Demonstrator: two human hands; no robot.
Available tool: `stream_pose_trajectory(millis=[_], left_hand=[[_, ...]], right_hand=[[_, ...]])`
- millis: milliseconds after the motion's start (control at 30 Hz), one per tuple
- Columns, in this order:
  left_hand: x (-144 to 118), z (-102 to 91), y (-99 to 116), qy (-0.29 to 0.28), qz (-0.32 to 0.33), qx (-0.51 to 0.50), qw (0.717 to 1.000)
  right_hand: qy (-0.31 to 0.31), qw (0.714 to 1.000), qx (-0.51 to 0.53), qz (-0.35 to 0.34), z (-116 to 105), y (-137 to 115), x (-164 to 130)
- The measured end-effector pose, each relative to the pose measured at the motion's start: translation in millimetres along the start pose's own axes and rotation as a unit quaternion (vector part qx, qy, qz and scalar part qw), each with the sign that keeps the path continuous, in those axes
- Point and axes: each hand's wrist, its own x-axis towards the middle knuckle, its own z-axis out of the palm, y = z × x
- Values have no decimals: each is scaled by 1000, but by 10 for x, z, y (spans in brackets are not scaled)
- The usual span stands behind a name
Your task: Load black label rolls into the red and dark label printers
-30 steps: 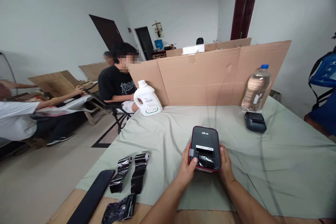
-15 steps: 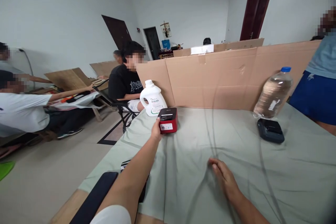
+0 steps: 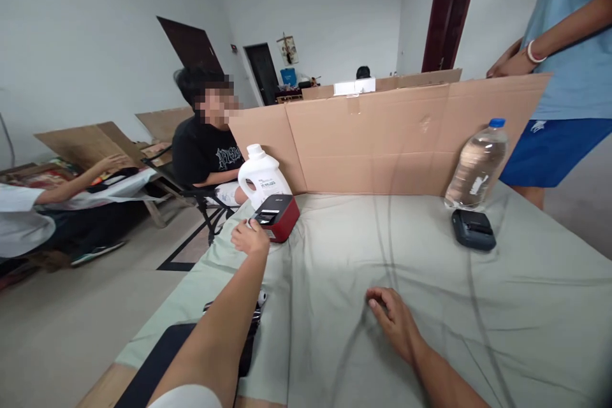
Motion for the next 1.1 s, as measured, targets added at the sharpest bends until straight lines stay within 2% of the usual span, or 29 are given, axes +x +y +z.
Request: stream_pose_trajectory(millis=[67, 200, 300, 400, 500, 567, 633, 733, 767, 833, 867, 933, 1000, 1100], left_hand=[[-368, 83, 12, -34, 65, -9, 997], [-1360, 289, -62, -166, 160, -65, 971], [-2021, 337, -168, -226, 180, -106, 951], [-2385, 255, -282, -261, 182, -136, 938], [-2482, 128, -374, -294, 163, -163, 928], [-2478, 71, -406, -324, 143, -175, 919], [-2466, 46, -406, -353, 132, -174, 910], [-2456, 46, -367, -384, 141, -154, 899], [-2453, 49, -353, -393, 146, -149, 896], [-2445, 54, -337, -406, 148, -146, 890], [-2440, 56, -336, -410, 145, -148, 888], [-2427, 60, -347, -416, 134, -152, 887], [-2416, 67, -364, -420, 128, -154, 885], [-2406, 79, -375, -426, 133, -154, 882]], right_hand=[[0, 1000, -5, -4, 2, -4, 3], [-4, 1000, -17, -21, -13, -47, 28], [4, 1000, -22, -16, -28, -125, -1], [10, 1000, -27, -1, 4, -188, -198], [-10, 1000, -18, -19, 66, -164, -503], [-30, 999, -11, -36, 43, -83, -597], [-23, 998, -27, -47, -111, 38, -481], [81, 983, -157, -50, -633, 251, 64], [122, 968, -218, -23, -859, 325, 290], [222, 914, -334, 68, -1314, 473, 704], [252, 884, -382, 98, -1515, 547, 869], [267, 843, -449, 130, -1822, 690, 1092], [272, 822, -460, 195, -1986, 822, 1191], [261, 818, -430, 280, -2033, 972, 1209]])
